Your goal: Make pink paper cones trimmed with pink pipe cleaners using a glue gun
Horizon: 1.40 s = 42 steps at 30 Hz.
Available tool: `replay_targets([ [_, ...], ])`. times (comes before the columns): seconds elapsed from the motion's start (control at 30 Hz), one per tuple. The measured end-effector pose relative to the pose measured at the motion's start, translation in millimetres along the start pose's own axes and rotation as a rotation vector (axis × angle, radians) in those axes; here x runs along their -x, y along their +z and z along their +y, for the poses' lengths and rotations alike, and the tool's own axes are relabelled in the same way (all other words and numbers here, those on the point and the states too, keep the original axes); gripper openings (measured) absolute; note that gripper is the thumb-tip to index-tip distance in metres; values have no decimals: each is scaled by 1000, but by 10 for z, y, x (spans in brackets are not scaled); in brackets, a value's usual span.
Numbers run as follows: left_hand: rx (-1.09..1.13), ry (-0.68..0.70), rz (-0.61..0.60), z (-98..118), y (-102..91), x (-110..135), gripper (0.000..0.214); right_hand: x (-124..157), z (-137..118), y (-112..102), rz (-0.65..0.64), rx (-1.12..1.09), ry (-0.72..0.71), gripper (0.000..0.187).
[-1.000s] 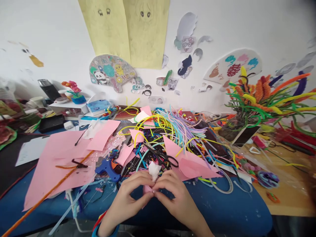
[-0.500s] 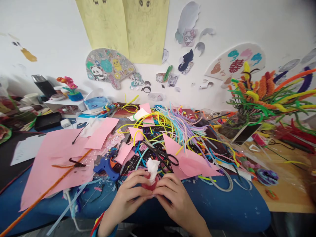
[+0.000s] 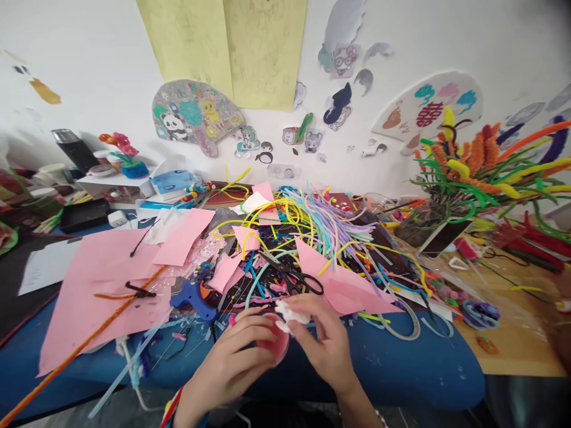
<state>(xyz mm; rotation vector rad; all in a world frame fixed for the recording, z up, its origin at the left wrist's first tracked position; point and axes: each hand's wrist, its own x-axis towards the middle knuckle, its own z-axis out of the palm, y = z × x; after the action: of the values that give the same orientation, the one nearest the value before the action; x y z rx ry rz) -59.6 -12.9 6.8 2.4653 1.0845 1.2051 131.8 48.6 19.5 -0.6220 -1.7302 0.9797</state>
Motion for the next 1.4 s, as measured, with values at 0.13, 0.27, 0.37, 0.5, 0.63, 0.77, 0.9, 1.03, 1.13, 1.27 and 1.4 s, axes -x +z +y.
replay_targets([
  [0.13,9,-46,53,-24,-11,54,11,45,5,0,210,-143,43,34],
  [0.27,3,-143,115,-54,22,106,9,68,19,-10,286,-122,83,26],
  [0.37,21,-222,162,-79,64,169,11,69,16,-24,330,-74,115,17],
  [0.5,149,-346,252,-78,118,218,7,66,25,-56,327,-56,167,13],
  [0.63,315,-565,419,-8,149,195,10,105,31,-65,160,88,294,14],
  [0.77,515,-746,550,75,165,147,17,200,-6,-1,-128,188,259,17],
  [0.9,656,-834,556,148,168,80,21,270,-27,95,-154,329,28,19],
  [1.03,784,-902,577,194,168,28,30,295,30,125,-124,422,-138,19],
  [1.13,849,-912,569,182,168,31,30,303,87,120,-90,473,-219,20],
  [1.27,828,-876,547,146,167,58,37,305,124,140,-8,376,-220,18],
  [1.4,724,-757,506,125,183,55,59,308,114,195,134,204,-123,17],
])
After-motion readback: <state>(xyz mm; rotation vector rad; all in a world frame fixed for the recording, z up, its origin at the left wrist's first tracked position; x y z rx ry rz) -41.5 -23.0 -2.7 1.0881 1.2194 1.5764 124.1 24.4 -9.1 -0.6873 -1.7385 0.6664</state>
